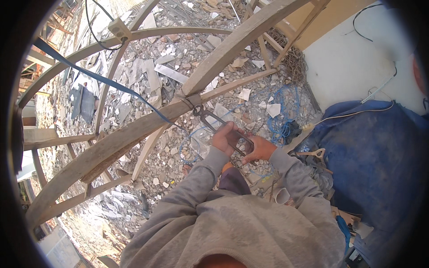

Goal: The person uses pliers to cut and remove wire bindings from a wooden frame structure. They repeatedly pull and twist the wires, then drop the cut pieces onto the debris-covered ground.

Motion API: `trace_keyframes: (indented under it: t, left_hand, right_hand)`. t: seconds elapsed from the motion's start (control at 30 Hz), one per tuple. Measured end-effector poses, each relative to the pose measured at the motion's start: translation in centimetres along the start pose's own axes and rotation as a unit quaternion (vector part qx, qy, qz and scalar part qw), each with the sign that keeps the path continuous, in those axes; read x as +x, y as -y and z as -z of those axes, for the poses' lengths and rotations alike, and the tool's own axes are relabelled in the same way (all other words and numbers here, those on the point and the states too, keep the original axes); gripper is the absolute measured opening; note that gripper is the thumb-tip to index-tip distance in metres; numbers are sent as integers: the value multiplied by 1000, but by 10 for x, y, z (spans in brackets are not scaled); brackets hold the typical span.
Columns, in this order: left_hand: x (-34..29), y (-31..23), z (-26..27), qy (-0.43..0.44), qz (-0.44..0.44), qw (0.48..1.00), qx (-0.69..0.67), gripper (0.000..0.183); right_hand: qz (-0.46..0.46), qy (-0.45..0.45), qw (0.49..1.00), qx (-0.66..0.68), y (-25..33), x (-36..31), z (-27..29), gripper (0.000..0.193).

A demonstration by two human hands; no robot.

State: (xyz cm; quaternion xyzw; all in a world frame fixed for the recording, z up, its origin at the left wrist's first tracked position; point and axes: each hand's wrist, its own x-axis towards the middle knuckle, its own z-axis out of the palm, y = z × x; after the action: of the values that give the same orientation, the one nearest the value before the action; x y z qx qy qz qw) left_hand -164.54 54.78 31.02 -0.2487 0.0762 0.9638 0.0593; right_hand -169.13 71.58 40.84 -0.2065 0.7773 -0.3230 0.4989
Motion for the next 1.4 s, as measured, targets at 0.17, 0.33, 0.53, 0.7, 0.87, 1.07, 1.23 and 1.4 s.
trace_keyframes:
  t: [0.17, 0.33, 0.53, 0.7, 0.87, 1.07, 1.23, 1.4]
  left_hand:
    - [28, 22, -15, -29, -83, 995, -46, 25]
    - [30, 20, -11, -26, -57, 997, -35, 46]
    - [-21, -37, 45, -3, 2, 999, 53, 77]
    - [11, -32, 16, 151, -32, 988, -15, 57]
    - [30, -15, -17, -79, -88, 993, -16, 25]
    - [20, -20, -13, -154, -96, 976, 117, 28]
    - [-48, -45, 37, -179, -149, 959, 163, 67]
    - [-55, -54, 32, 59, -67, 994, 56, 72]
  right_hand:
    - [101, -468, 747, -460, 8, 1, -27, 34]
    - [27, -383, 830, -405, -26, 23, -16, 20]
    - [-111, 77, 979, 152, -43, 31, -3, 33]
    - [-101, 205, 894, 385, -32, 23, -5, 37]
    - [53, -160, 973, -155, -28, 11, -17, 39]
    - [17, -113, 993, -10, -36, 20, -19, 37]
    - [-89, 224, 839, 488, -44, 15, -13, 41]
    - [-63, 257, 807, 528, -35, 5, -31, 42]
